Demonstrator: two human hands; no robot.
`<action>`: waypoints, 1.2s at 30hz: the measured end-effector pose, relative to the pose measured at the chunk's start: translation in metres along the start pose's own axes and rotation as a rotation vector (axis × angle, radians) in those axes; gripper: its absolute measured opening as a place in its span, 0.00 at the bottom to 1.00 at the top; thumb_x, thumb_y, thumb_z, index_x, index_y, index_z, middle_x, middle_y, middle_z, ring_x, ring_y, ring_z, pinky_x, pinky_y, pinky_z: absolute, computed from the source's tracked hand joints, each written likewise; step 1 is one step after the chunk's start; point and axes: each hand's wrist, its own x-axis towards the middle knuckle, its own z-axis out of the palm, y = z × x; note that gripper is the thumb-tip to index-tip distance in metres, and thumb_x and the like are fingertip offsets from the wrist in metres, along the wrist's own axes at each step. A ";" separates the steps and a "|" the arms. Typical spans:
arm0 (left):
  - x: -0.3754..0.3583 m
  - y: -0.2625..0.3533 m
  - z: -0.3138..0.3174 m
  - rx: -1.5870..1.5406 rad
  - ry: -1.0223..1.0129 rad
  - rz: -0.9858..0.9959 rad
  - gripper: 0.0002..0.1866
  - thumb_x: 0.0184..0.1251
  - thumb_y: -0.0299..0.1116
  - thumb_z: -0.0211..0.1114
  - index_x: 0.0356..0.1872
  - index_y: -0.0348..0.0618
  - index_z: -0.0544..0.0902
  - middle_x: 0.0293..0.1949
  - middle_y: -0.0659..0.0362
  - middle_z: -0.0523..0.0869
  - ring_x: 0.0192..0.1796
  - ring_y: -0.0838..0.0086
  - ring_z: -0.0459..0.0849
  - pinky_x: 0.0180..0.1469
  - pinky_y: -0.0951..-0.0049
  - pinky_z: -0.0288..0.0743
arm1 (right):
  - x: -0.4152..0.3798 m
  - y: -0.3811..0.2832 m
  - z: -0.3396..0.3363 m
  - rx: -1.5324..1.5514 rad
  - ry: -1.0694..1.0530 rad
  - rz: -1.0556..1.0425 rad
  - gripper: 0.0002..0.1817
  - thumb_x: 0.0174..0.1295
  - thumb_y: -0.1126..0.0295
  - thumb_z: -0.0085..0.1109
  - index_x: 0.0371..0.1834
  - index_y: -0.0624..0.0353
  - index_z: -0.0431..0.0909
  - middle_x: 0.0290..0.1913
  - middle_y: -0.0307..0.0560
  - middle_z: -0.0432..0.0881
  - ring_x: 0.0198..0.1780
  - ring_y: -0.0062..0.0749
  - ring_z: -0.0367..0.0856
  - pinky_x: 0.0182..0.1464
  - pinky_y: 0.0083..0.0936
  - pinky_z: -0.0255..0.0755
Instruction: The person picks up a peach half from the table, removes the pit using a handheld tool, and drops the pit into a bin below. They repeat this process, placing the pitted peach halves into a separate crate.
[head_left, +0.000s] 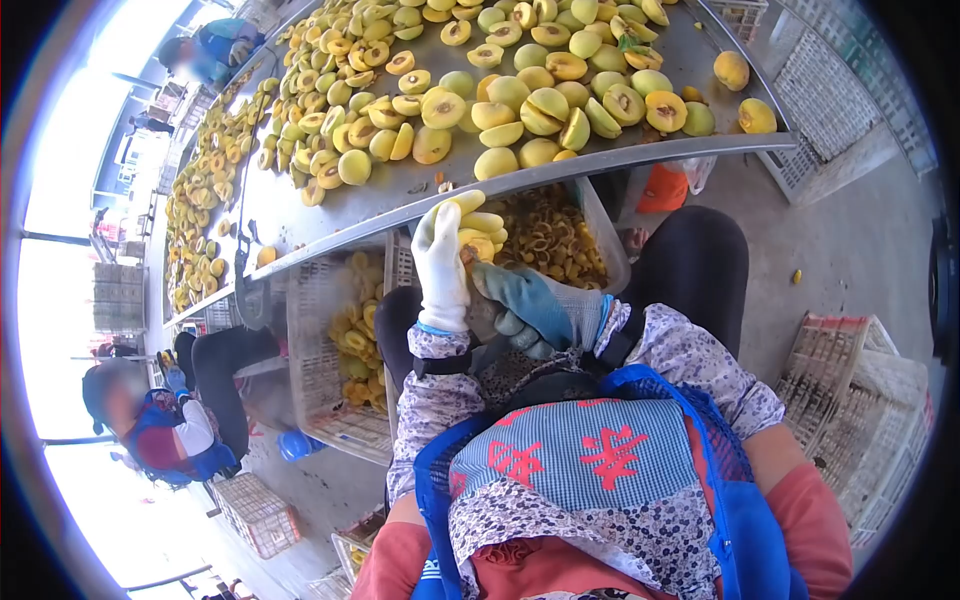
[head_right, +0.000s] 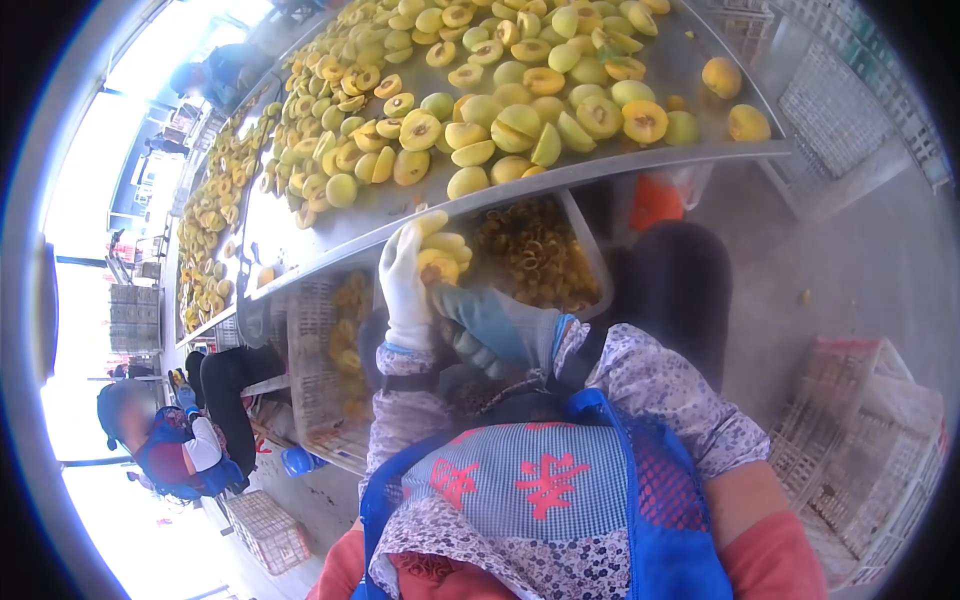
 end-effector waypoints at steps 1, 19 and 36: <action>0.000 -0.002 0.000 -0.061 0.003 0.018 0.19 0.79 0.39 0.53 0.50 0.32 0.83 0.34 0.47 0.89 0.31 0.65 0.88 0.36 0.70 0.85 | 0.002 0.002 -0.002 0.132 -0.124 0.025 0.32 0.70 0.31 0.43 0.26 0.48 0.70 0.15 0.28 0.59 0.13 0.15 0.55 0.16 0.17 0.50; 0.003 0.012 -0.005 -0.434 0.236 -0.106 0.23 0.78 0.47 0.53 0.60 0.40 0.79 0.40 0.60 0.84 0.40 0.65 0.85 0.39 0.65 0.82 | 0.012 0.022 -0.007 0.061 -0.310 -0.138 0.25 0.78 0.41 0.37 0.33 0.48 0.70 0.15 0.29 0.60 0.11 0.14 0.54 0.10 0.16 0.49; 0.134 0.029 -0.032 1.367 0.121 0.283 0.37 0.62 0.53 0.64 0.70 0.43 0.73 0.69 0.49 0.76 0.69 0.56 0.75 0.70 0.64 0.68 | 0.040 0.023 -0.038 -0.101 0.325 -0.522 0.14 0.78 0.59 0.47 0.37 0.56 0.74 0.23 0.32 0.69 0.25 0.21 0.72 0.30 0.19 0.69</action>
